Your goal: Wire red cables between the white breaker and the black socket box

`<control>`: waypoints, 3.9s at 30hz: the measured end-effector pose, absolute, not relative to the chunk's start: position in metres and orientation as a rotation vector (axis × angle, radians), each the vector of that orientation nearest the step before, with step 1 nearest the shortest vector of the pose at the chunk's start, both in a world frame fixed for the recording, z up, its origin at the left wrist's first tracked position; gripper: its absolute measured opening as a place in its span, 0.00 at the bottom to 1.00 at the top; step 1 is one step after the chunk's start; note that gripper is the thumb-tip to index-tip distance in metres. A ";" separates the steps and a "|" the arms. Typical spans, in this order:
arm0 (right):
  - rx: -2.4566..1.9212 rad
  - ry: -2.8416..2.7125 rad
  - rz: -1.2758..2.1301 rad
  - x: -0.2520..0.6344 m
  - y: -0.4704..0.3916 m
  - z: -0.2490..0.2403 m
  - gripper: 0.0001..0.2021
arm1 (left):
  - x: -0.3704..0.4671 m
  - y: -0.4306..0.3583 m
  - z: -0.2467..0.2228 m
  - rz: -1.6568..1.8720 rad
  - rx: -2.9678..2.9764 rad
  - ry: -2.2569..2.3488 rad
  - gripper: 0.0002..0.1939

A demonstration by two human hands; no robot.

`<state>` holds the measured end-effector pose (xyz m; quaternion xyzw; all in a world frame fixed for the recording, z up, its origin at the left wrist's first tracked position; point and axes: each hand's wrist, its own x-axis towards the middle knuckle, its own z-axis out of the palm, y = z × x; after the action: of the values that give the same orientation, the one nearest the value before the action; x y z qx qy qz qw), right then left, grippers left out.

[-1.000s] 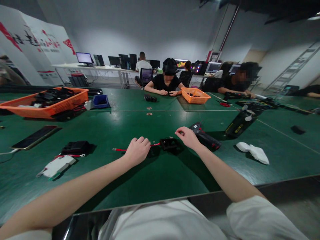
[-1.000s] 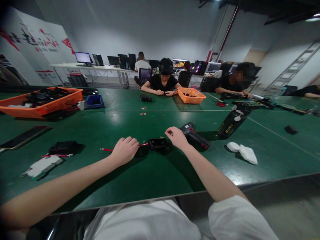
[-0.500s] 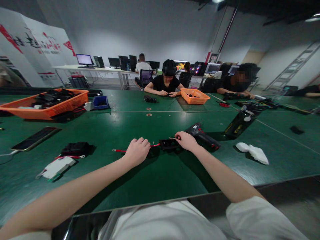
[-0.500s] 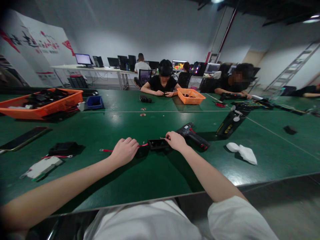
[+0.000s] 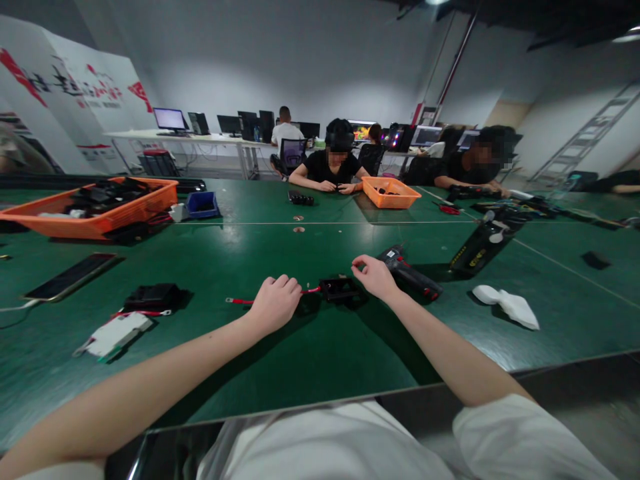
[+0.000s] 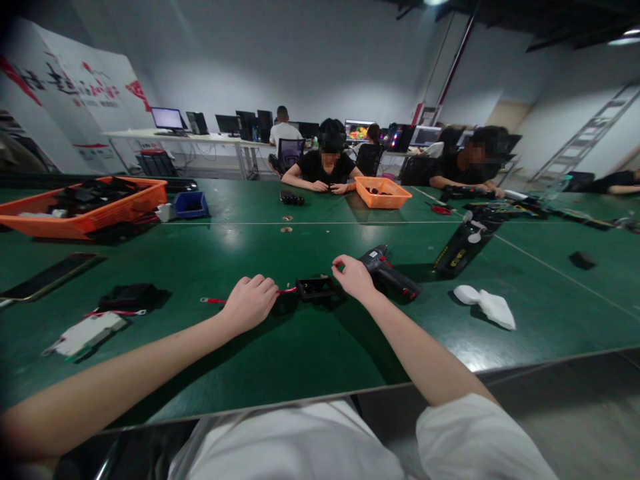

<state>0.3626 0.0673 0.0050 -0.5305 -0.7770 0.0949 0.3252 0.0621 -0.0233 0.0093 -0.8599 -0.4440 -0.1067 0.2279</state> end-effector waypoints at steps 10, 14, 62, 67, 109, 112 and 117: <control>-1.052 -2.032 0.348 0.338 0.034 0.029 0.12 | 0.062 -0.025 0.011 -0.307 -2.379 -1.216 0.12; -0.930 -2.156 0.413 0.324 0.019 0.034 0.09 | 0.061 -0.025 0.011 -0.309 -2.378 -1.224 0.11; -0.708 -2.497 0.390 0.330 0.019 0.031 0.27 | 0.061 -0.024 0.009 -0.288 -2.371 -1.208 0.13; -0.715 -2.494 0.383 0.328 0.020 0.031 0.21 | 0.061 -0.024 0.009 -0.292 -2.366 -1.221 0.13; -0.734 -2.463 0.379 0.329 0.021 0.026 0.21 | 0.062 -0.023 0.008 -0.269 -2.340 -1.232 0.11; -0.749 -2.451 0.380 0.328 0.021 0.026 0.21 | 0.061 -0.022 0.006 -0.270 -2.336 -1.225 0.10; -0.731 -2.454 0.363 0.328 0.020 0.027 0.22 | 0.061 -0.021 0.005 -0.289 -2.330 -1.234 0.10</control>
<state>0.3281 0.0196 0.0266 -0.2716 -0.9126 0.1351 0.2740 0.0615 -0.0214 0.0048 -0.8524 -0.4513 -0.1057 0.2420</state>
